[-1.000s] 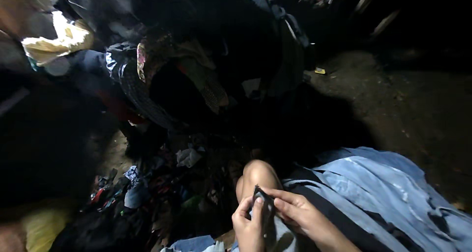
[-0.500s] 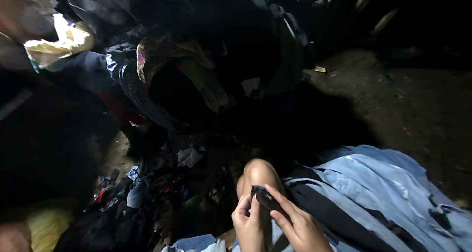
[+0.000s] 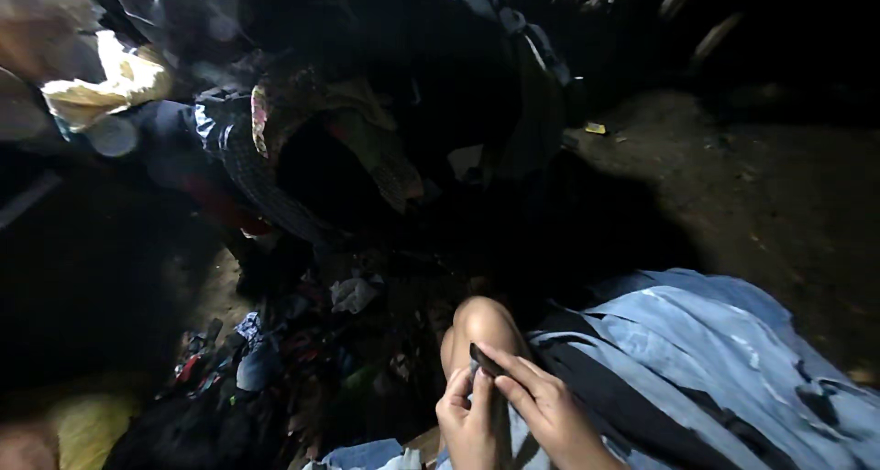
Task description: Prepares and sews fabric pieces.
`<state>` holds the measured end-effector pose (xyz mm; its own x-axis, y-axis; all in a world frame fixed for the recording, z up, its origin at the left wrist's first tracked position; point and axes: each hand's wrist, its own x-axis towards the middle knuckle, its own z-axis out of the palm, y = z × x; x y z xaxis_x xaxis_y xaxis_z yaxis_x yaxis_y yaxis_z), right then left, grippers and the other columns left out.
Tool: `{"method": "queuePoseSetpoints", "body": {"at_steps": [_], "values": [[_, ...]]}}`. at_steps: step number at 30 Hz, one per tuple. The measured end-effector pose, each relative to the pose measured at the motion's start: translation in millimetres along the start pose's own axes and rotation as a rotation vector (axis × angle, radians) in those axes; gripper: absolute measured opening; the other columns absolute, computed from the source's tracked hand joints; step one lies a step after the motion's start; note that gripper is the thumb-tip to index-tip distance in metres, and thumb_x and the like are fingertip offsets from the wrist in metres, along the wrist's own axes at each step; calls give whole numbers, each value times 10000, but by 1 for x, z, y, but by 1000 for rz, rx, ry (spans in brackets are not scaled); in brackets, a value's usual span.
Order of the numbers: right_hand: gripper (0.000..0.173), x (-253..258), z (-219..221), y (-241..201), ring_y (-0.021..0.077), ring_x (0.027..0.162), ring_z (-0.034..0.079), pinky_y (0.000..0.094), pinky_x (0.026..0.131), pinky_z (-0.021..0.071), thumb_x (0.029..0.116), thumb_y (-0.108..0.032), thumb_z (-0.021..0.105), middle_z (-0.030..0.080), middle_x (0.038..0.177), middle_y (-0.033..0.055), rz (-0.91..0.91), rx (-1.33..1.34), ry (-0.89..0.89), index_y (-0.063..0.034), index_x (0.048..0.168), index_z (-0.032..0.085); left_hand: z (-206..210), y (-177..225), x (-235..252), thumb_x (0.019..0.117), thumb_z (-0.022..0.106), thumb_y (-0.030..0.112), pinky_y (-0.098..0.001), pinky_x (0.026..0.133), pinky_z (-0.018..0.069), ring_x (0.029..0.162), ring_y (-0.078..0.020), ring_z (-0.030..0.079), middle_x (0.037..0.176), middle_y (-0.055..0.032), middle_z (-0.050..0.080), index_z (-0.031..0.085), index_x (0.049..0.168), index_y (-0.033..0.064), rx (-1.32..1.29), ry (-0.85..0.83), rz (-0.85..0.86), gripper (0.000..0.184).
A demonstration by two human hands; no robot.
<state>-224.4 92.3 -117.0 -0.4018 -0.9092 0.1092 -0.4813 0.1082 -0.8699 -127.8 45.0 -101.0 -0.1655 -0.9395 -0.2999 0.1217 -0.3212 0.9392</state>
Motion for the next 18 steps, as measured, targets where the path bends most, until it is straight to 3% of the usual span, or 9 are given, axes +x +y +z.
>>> {"method": "queuePoseSetpoints", "body": {"at_steps": [2, 4, 5, 6, 8, 10, 12, 13, 18], "values": [[367, 8, -16, -6, 18, 951, 672, 207, 870, 543, 1053, -162, 490, 731, 1149, 34, 160, 293, -121, -33, 1361, 640, -1, 4, 2, 959, 548, -44, -169, 698, 555, 695, 19, 639, 759, 17, 680, 695, 844, -24, -5, 24, -30, 188], [387, 17, -30, -9, -74, 622, 451, 114, 549, 373, 1051, -127, 430, 577, 832, -119, 324, 530, -150, -31, 1392, 586, -2, 7, 2, 960, 538, -53, -166, 687, 557, 681, 31, 645, 744, 33, 692, 700, 879, -25, -5, 55, -47, 183], [405, 20, -36, -7, -71, 570, 398, 118, 496, 327, 1049, -126, 418, 528, 779, -138, 340, 580, -159, -40, 1417, 564, -1, 7, 3, 965, 541, -49, -168, 686, 556, 680, 29, 643, 743, 33, 690, 703, 887, -25, -4, 61, -49, 182], [414, 20, -39, -6, -81, 582, 395, 107, 504, 328, 1053, -131, 420, 547, 826, -138, 312, 589, -162, -43, 1437, 547, -1, 6, 3, 967, 546, -44, -166, 674, 555, 667, 28, 642, 729, 36, 687, 704, 877, -17, -1, 72, -50, 183], [434, 12, -41, -8, -109, 796, 513, 86, 710, 429, 1067, -159, 443, 658, 1216, -43, 184, 480, -175, -1, 1466, 506, 0, 6, 3, 973, 549, -33, -164, 653, 549, 639, 27, 634, 700, 40, 677, 701, 854, -8, 4, 88, -53, 194], [469, 3, -37, -12, 64, 1120, 655, 255, 967, 520, 1066, -213, 477, 629, 1394, 123, 66, 215, -180, 24, 1469, 510, 2, 6, 3, 981, 544, -26, -168, 640, 548, 624, 22, 628, 689, 35, 671, 695, 845, -7, 1, 90, -62, 204], [458, -6, -27, -14, 309, 952, 727, 490, 799, 583, 1052, -261, 505, 713, 1159, 209, 12, -41, -132, -22, 1435, 581, 1, 7, 3, 990, 523, -24, -169, 662, 555, 651, 20, 637, 725, 28, 679, 693, 869, -17, -4, 70, -66, 209], [453, -8, -23, -14, 351, 844, 723, 530, 701, 581, 1050, -274, 506, 720, 1061, 208, 9, -114, -130, -55, 1437, 592, 0, 8, 3, 997, 506, -25, -168, 692, 560, 687, 21, 645, 765, 24, 684, 695, 894, -28, -5, 52, -63, 216], [454, -8, -16, -15, 357, 724, 707, 538, 601, 566, 1047, -290, 504, 722, 979, 180, 26, -222, -128, -110, 1455, 589, -1, 8, 0, 986, 477, -46, -169, 780, 562, 801, 23, 658, 872, 4, 702, 703, 942, -55, -6, 1, -25, 231]]}}
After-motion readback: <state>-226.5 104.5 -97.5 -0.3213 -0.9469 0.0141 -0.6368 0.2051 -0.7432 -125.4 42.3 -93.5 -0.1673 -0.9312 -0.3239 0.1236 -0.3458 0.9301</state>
